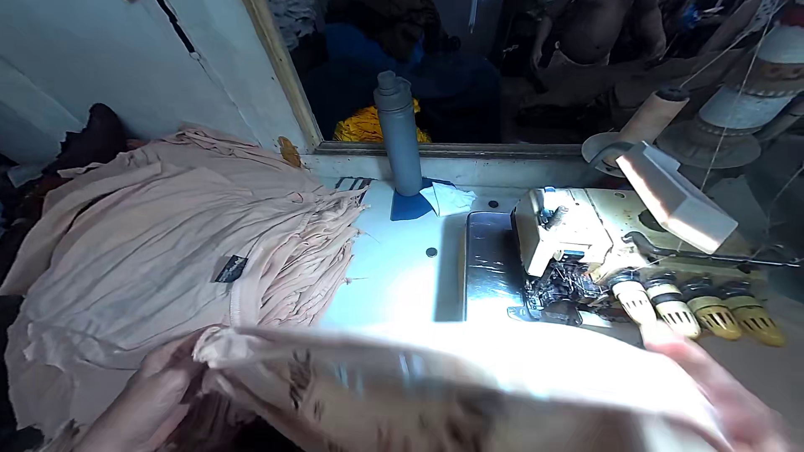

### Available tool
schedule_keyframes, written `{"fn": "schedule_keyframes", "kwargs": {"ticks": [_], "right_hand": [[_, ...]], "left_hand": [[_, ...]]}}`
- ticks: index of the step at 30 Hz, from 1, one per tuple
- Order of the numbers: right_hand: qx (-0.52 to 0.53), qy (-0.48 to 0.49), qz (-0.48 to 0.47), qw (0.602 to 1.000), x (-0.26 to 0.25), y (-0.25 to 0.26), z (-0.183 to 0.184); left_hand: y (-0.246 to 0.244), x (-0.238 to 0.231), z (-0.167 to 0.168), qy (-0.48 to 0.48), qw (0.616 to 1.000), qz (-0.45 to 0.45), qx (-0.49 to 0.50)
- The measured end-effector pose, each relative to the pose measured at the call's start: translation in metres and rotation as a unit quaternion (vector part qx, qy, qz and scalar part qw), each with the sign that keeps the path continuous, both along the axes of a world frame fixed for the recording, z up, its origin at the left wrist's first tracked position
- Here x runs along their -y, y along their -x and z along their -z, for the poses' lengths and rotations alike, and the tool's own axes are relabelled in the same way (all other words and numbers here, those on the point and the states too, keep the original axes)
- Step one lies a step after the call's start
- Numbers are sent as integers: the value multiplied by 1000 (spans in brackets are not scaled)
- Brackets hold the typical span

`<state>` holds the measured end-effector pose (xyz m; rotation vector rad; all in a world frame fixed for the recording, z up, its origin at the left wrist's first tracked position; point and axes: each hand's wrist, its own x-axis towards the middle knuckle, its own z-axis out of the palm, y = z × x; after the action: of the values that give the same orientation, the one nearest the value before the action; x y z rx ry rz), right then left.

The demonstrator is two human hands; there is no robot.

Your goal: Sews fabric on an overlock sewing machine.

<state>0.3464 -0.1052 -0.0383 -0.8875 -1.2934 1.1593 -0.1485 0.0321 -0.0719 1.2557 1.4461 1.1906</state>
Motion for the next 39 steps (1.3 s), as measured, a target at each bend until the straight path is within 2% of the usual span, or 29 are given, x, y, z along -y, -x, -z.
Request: {"fn": "schedule_keyframes", "kwargs": {"ticks": [1,2,4,6,8,10,12,15,17,19,20,21,22,24,25,26,28,30,32,35,39], "right_hand": [[-83,22,31,996,-12,7,6],[-112,32,53,992,-22,13,11],[-59,35,22,997,-27,15,33],[20,85,-10,996,-22,23,55],[78,168,-11,983,-19,39,75],[74,232,0,970,-20,55,94],[22,264,29,964,-25,72,106],[-54,293,63,952,-42,96,109],[-76,286,75,952,-51,109,112],[-89,280,76,953,-58,115,114],[-96,280,72,953,-58,116,113],[-104,278,66,953,-57,114,111],[-109,275,62,953,-55,111,109],[-114,279,42,953,-50,100,103],[-115,276,26,954,-48,93,101],[-109,255,1,961,-45,87,106],[-90,202,-24,975,-43,79,111],[-77,179,-7,981,-44,75,108],[-58,162,26,985,-45,75,104],[-65,150,81,983,-46,79,90],[-130,140,163,968,-43,81,81]], "left_hand": [[2,-4,8,15,998,-64,-20],[3,-7,11,30,991,-116,-56],[2,-6,7,24,971,-150,-183],[-14,-1,6,-60,949,-116,-288],[-48,-1,11,-159,926,-57,-339],[-91,-5,20,-225,901,21,-371],[-134,-13,39,-255,892,96,-361],[-186,-32,70,-228,904,189,-308],[-215,-47,81,-179,892,204,-362],[-239,-62,87,-143,862,201,-443],[-248,-68,86,-147,854,197,-459],[-255,-70,78,-162,864,196,-436],[-260,-70,66,-206,887,188,-369],[-264,-66,29,-285,914,221,-186],[-263,-63,12,-305,906,273,-110],[-261,-61,3,-315,892,316,-76],[-260,-57,11,-325,866,353,-142],[-259,-53,29,-350,833,361,-232],[-260,-50,37,-379,813,359,-258],[-263,-47,38,-401,800,383,-229],[-263,-39,31,-402,782,458,-132]]}}
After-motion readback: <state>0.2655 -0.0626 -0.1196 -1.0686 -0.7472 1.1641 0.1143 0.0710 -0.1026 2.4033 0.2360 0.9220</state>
